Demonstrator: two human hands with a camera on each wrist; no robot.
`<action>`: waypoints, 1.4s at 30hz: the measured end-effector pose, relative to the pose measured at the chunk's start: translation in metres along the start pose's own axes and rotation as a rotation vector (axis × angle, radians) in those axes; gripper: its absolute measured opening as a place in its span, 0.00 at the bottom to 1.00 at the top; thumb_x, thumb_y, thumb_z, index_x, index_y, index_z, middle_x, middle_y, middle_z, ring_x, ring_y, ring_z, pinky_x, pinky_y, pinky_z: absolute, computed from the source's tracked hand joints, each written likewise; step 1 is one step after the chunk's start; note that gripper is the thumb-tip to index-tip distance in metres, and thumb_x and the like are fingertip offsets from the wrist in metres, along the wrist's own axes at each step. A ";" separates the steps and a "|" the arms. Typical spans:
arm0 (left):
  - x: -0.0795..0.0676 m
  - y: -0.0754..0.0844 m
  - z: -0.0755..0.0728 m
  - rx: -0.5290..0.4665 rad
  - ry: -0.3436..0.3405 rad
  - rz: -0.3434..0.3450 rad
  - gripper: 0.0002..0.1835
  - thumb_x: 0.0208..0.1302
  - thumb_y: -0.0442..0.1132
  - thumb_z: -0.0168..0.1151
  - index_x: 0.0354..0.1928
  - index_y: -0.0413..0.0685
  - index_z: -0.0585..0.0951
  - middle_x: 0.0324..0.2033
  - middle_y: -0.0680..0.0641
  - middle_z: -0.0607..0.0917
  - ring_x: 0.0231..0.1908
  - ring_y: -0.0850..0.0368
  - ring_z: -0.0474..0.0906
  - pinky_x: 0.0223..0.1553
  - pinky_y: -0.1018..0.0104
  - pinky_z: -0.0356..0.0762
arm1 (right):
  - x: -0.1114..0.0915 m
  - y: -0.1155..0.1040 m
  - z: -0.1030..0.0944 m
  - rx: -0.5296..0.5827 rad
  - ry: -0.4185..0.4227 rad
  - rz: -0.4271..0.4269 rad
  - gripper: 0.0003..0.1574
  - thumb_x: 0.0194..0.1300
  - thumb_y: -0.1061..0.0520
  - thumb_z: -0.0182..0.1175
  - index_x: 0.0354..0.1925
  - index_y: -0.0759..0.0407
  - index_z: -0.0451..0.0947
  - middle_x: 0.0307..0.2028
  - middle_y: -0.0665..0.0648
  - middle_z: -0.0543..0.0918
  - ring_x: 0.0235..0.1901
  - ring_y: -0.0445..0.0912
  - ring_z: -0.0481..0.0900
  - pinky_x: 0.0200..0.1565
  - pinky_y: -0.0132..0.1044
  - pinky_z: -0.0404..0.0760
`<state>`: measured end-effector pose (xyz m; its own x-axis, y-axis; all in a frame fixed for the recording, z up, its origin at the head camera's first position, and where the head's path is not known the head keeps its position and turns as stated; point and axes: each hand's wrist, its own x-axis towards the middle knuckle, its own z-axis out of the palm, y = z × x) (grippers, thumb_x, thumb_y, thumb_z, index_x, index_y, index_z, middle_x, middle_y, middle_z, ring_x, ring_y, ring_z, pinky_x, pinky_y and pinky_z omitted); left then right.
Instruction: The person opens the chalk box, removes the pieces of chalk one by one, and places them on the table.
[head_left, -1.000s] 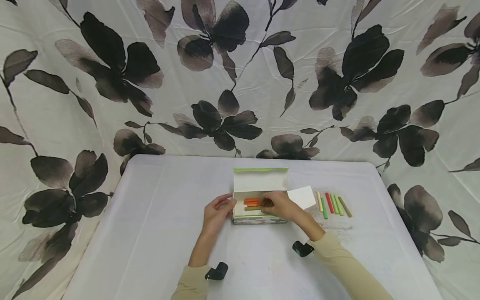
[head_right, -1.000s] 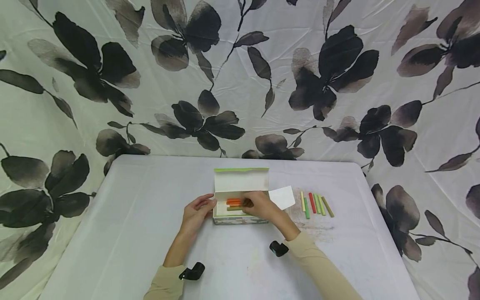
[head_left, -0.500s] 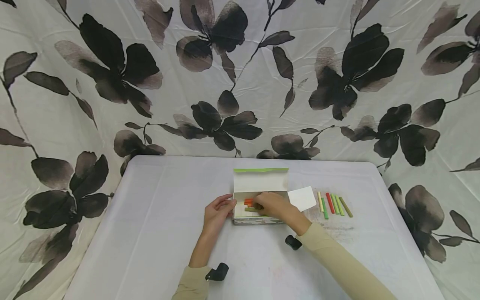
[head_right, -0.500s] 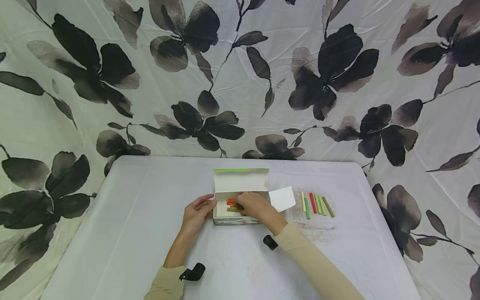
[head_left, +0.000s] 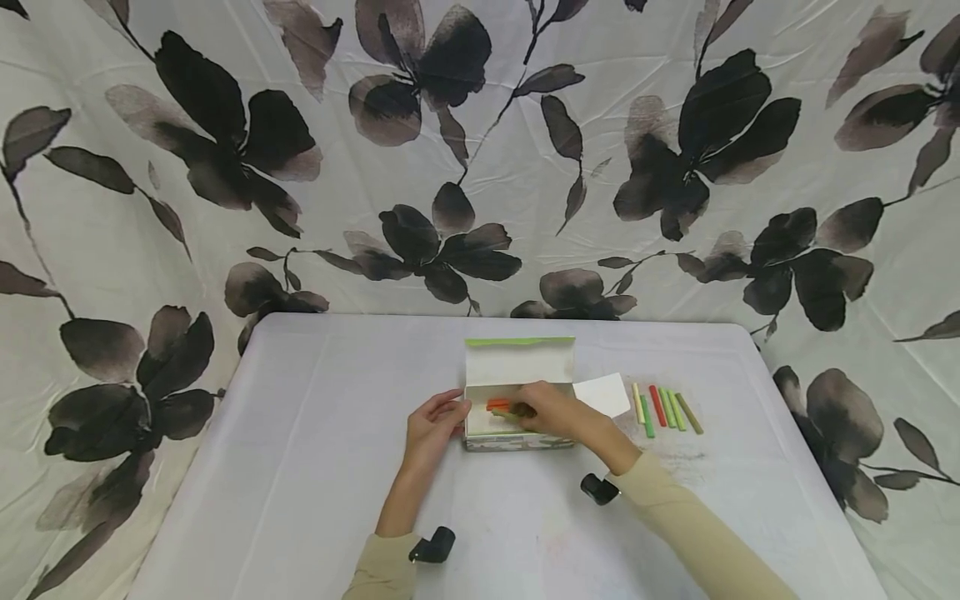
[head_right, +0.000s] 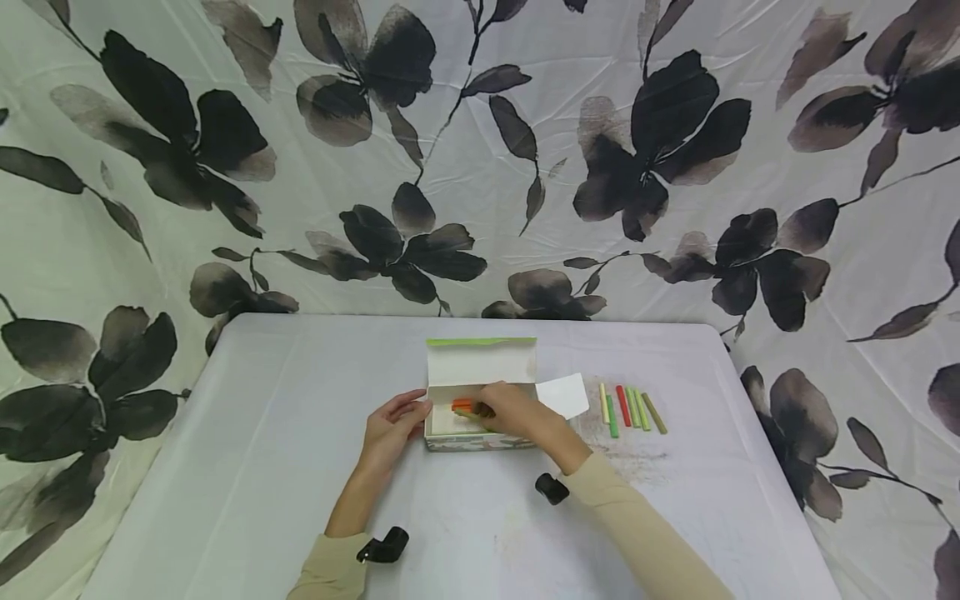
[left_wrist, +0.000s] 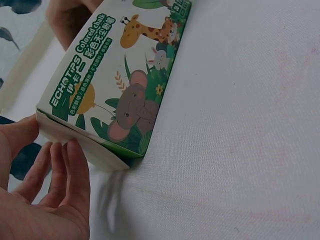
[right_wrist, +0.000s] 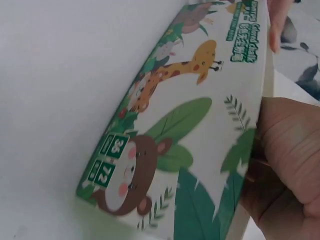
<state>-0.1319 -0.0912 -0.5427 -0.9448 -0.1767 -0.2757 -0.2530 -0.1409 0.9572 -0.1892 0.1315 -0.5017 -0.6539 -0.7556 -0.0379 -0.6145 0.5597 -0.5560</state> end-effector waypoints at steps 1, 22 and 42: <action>0.000 0.000 0.000 0.000 0.000 -0.002 0.22 0.65 0.37 0.73 0.60 0.36 0.82 0.41 0.45 0.86 0.34 0.61 0.81 0.34 0.72 0.82 | -0.003 0.002 -0.002 0.024 0.012 -0.004 0.10 0.64 0.70 0.68 0.45 0.67 0.84 0.35 0.57 0.86 0.32 0.44 0.77 0.36 0.32 0.79; 0.004 -0.004 0.001 0.021 0.024 -0.013 0.20 0.65 0.36 0.73 0.57 0.39 0.84 0.39 0.46 0.86 0.36 0.57 0.83 0.34 0.70 0.83 | -0.066 0.019 -0.046 0.326 0.248 0.166 0.11 0.66 0.64 0.70 0.47 0.65 0.84 0.38 0.55 0.86 0.40 0.47 0.84 0.44 0.36 0.86; 0.005 -0.002 0.002 0.030 0.016 -0.014 0.20 0.65 0.36 0.72 0.58 0.38 0.83 0.39 0.48 0.85 0.37 0.54 0.83 0.34 0.71 0.82 | -0.143 0.041 -0.077 0.399 0.447 0.369 0.20 0.69 0.56 0.69 0.54 0.66 0.81 0.45 0.61 0.86 0.44 0.44 0.84 0.44 0.32 0.83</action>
<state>-0.1361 -0.0899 -0.5459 -0.9377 -0.1906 -0.2905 -0.2728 -0.1141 0.9553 -0.1552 0.2887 -0.4556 -0.9598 -0.2802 0.0147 -0.1647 0.5203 -0.8380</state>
